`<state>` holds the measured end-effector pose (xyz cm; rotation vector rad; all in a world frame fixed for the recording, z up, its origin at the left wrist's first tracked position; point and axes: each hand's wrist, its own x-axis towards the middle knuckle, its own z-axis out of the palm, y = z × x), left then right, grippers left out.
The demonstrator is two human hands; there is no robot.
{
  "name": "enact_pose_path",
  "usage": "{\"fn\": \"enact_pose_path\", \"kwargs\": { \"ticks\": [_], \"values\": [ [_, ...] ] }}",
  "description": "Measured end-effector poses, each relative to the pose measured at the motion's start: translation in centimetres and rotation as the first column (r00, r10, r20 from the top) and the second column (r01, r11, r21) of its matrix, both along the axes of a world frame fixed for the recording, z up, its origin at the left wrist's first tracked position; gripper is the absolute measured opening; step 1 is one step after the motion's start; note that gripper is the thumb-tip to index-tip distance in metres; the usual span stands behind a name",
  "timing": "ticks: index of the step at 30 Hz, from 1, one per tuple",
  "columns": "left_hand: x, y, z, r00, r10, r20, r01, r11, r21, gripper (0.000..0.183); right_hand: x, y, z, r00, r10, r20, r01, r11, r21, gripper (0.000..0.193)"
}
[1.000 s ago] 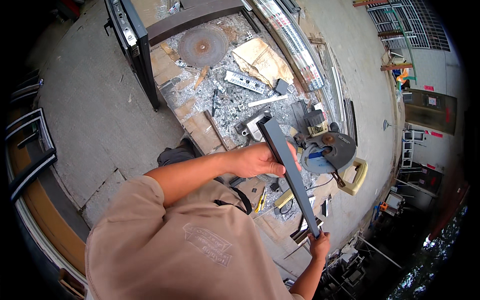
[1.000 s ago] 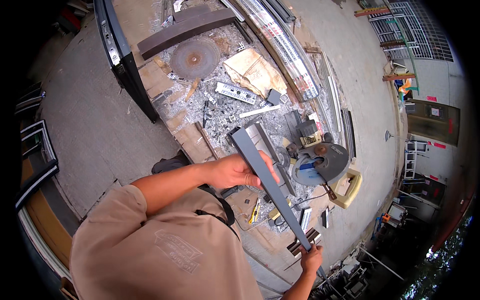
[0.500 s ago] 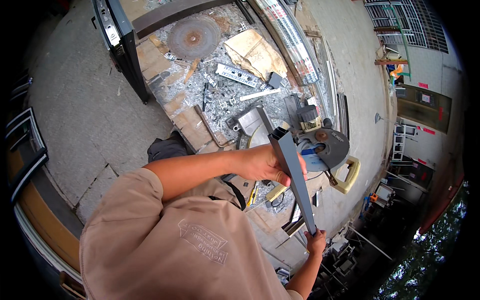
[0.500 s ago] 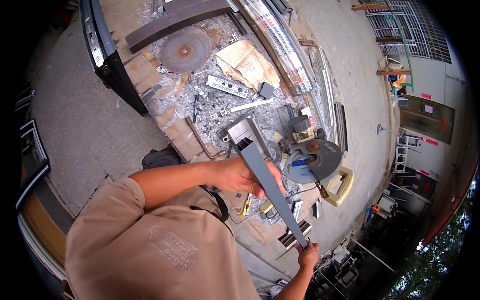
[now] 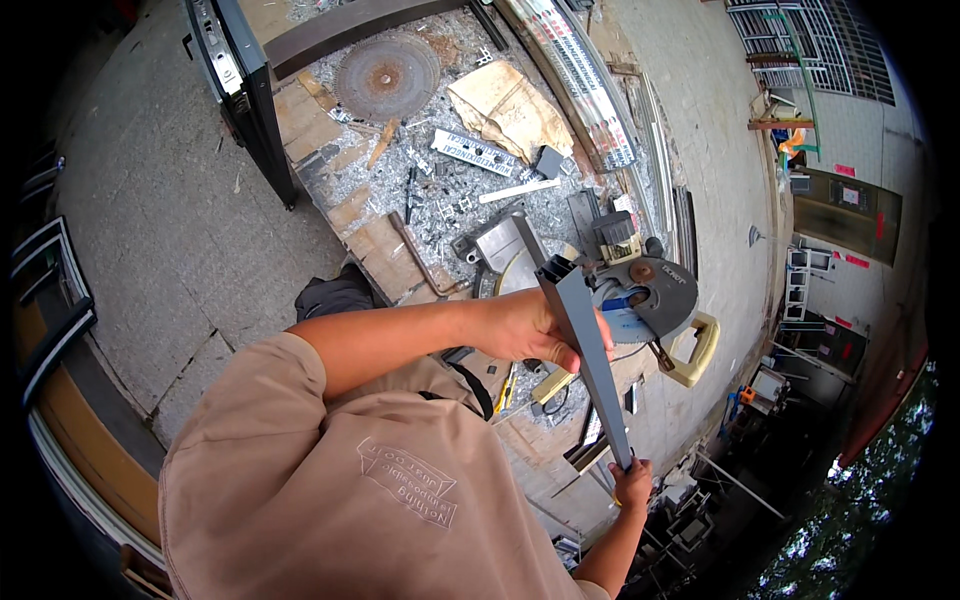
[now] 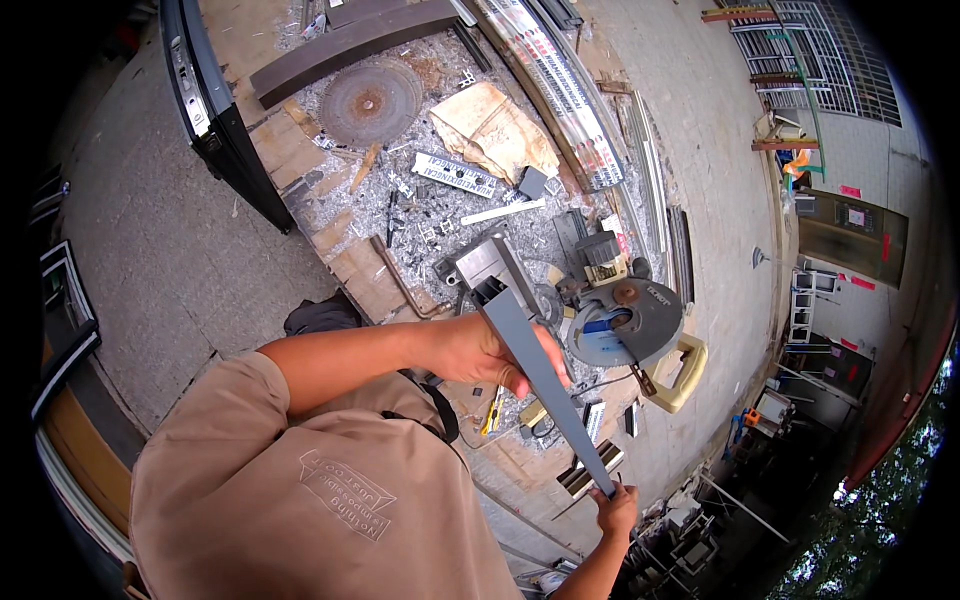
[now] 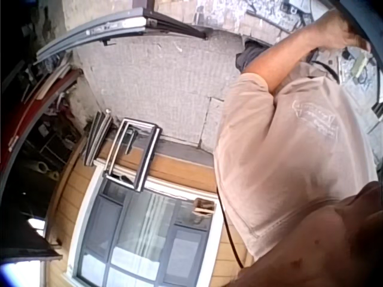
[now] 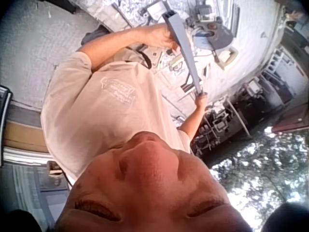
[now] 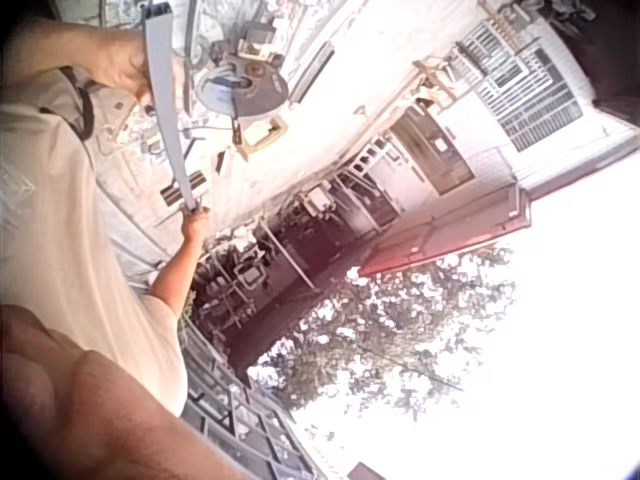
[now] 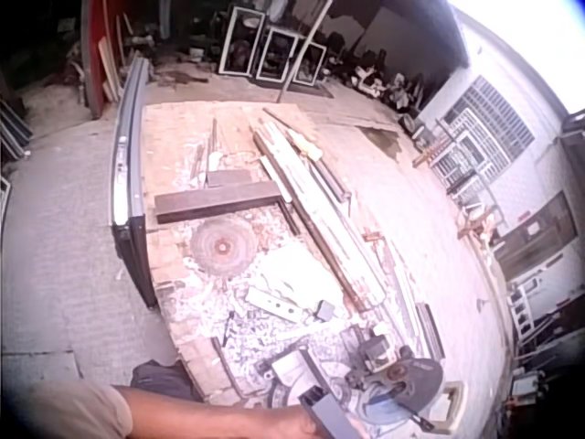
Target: The person measures the interior dimensions of a metal window frame using a tape measure and then positions a metal rail on a miter saw station to measure its length.
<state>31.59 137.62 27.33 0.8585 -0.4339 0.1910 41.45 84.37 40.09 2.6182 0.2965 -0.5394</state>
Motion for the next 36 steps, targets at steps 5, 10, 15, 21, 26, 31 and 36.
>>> {"fn": "enact_pose_path", "kwargs": {
  "ticks": [5, 10, 15, 21, 26, 31, 36],
  "values": [
    [0.3, 0.0, -0.4, 0.999, -0.037, 0.009, 0.037, 0.999, 0.027, 0.04, 0.1, -0.1, 0.2, 0.999, -0.019, -0.026, 0.019, 1.0, 0.001, 0.055],
    [0.1, 0.2, 0.0, 0.999, -0.031, 0.015, 0.031, 1.0, -0.005, 0.04, 0.0, 0.0, 0.4, 0.999, -0.003, -0.04, 0.003, 1.0, -0.008, 0.055],
    [-0.1, 0.4, 0.1, 0.999, 0.002, 0.036, -0.003, 1.0, 0.02, 0.04, -0.3, 0.5, 0.5, 0.999, -0.012, -0.033, 0.011, 1.0, -0.019, 0.057],
    [-0.2, 0.3, -0.3, 0.999, -0.025, 0.037, 0.025, 1.0, -0.009, 0.042, -0.2, 0.2, 0.3, 0.999, 0.001, -0.044, -0.003, 0.999, -0.033, 0.058],
    [-0.3, 0.3, -0.5, 0.998, -0.007, 0.054, 0.007, 1.0, 0.001, 0.044, 0.2, 0.0, 0.2, 0.997, -0.01, -0.075, 0.007, 0.999, -0.032, 0.057],
    [-0.3, 0.4, -0.5, 0.998, -0.055, 0.044, 0.056, 0.998, -0.031, 0.043, 0.4, -0.2, 0.2, 0.997, 0.004, -0.08, -0.003, 1.0, 0.006, 0.056],
    [-0.4, 0.6, -0.6, 0.996, -0.075, 0.04, 0.077, 0.996, -0.039, 0.042, 0.3, -0.7, -0.2, 0.997, 0.021, -0.07, -0.017, 0.998, 0.056, 0.056]
  ]
}}
